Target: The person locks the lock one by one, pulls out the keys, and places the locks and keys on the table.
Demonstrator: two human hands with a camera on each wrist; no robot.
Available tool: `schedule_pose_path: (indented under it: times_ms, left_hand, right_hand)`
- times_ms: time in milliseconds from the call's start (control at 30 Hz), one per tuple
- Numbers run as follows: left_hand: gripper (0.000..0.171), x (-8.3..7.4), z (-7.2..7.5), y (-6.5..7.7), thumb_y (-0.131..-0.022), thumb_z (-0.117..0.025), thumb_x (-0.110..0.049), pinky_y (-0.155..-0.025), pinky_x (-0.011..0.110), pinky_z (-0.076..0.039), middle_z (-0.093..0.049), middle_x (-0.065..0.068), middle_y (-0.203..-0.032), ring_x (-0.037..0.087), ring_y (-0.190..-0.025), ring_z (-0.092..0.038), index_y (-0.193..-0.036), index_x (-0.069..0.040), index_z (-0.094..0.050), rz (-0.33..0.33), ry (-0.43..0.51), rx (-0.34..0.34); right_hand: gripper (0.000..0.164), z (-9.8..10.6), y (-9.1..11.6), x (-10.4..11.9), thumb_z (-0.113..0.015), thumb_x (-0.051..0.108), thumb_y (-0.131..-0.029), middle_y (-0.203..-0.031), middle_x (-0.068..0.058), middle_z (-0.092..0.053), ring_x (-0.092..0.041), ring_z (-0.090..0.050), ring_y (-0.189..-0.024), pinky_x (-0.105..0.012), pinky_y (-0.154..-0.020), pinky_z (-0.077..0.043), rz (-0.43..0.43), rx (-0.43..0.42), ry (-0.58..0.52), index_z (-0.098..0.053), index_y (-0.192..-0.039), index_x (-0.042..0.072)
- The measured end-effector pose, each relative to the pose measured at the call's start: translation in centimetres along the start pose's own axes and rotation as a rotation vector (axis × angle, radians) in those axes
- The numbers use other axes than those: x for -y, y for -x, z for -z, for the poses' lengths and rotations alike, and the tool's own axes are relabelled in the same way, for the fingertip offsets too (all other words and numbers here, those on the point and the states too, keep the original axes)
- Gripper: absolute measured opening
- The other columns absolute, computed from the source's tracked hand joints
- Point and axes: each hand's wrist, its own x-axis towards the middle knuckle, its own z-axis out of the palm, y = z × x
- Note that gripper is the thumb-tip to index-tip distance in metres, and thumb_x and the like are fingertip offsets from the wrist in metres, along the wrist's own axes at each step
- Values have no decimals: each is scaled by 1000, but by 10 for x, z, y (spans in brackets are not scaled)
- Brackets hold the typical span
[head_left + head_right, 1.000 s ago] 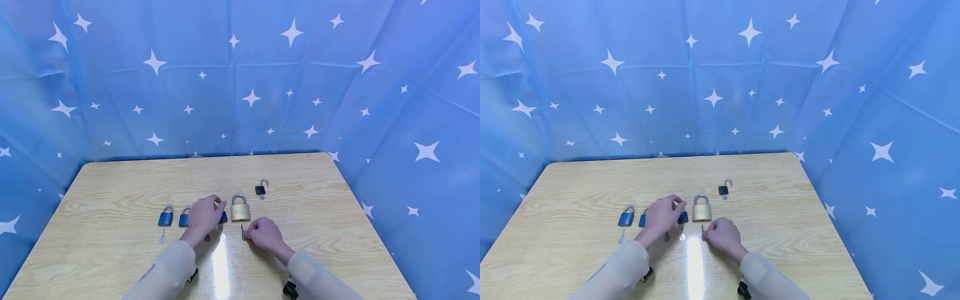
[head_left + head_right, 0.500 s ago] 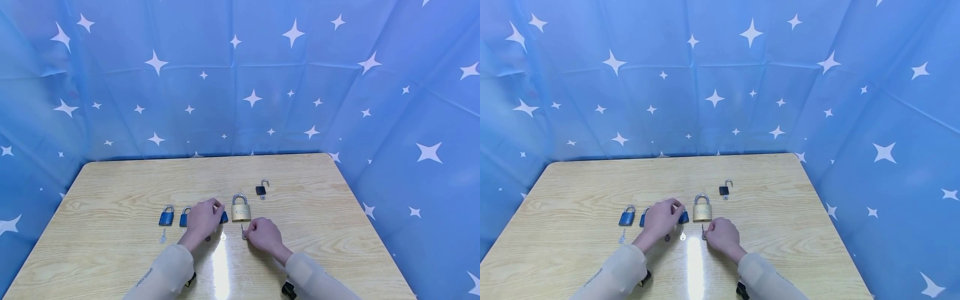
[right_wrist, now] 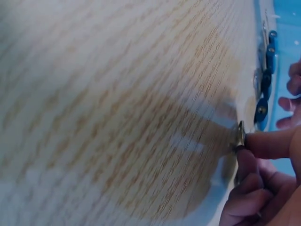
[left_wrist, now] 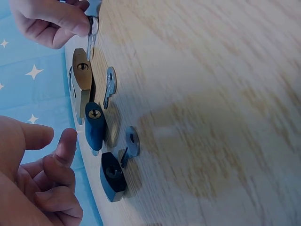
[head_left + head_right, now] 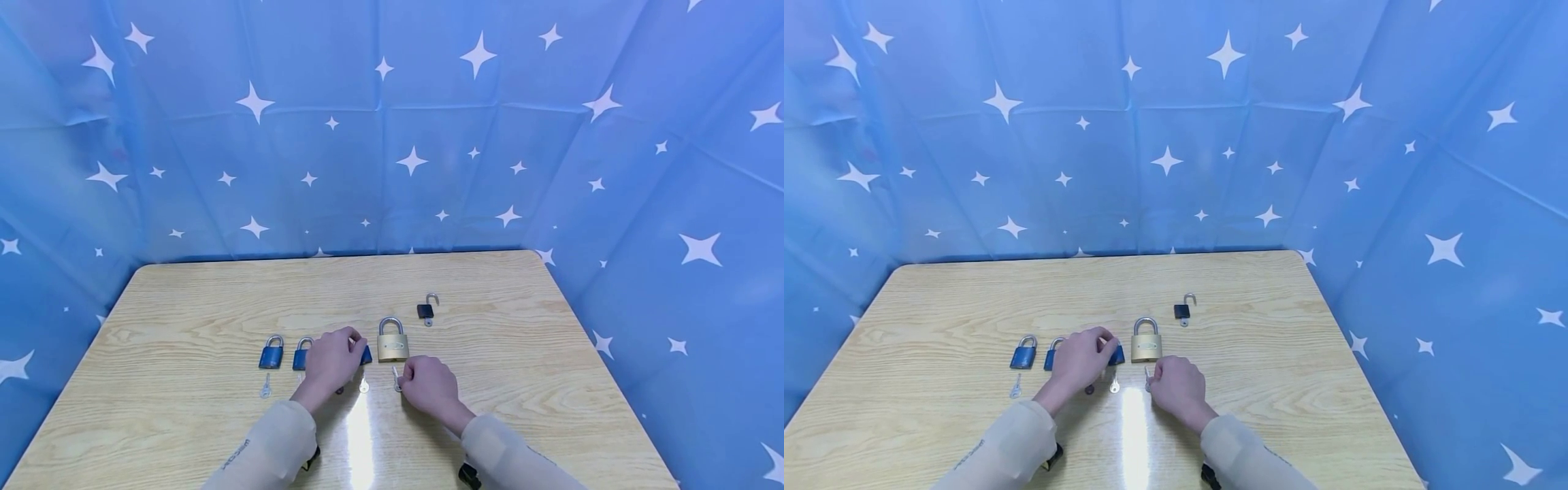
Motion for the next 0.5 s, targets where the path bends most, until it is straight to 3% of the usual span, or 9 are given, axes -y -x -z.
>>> schedule_pose_path:
  times_ms: [500]
  left_hand:
    - [20,1,-4,0,-93,-57,-34,-39,30,-35,-53,-8,-58,13,-43,-46,-96,-18,-69,17,-6,5]
  right_hand:
    - [24,5,0,-3,-66,15,-79,-59,7,-51,-12,-45,-52,-30,-44,-36,14,-24,-4,-51,-62,20]
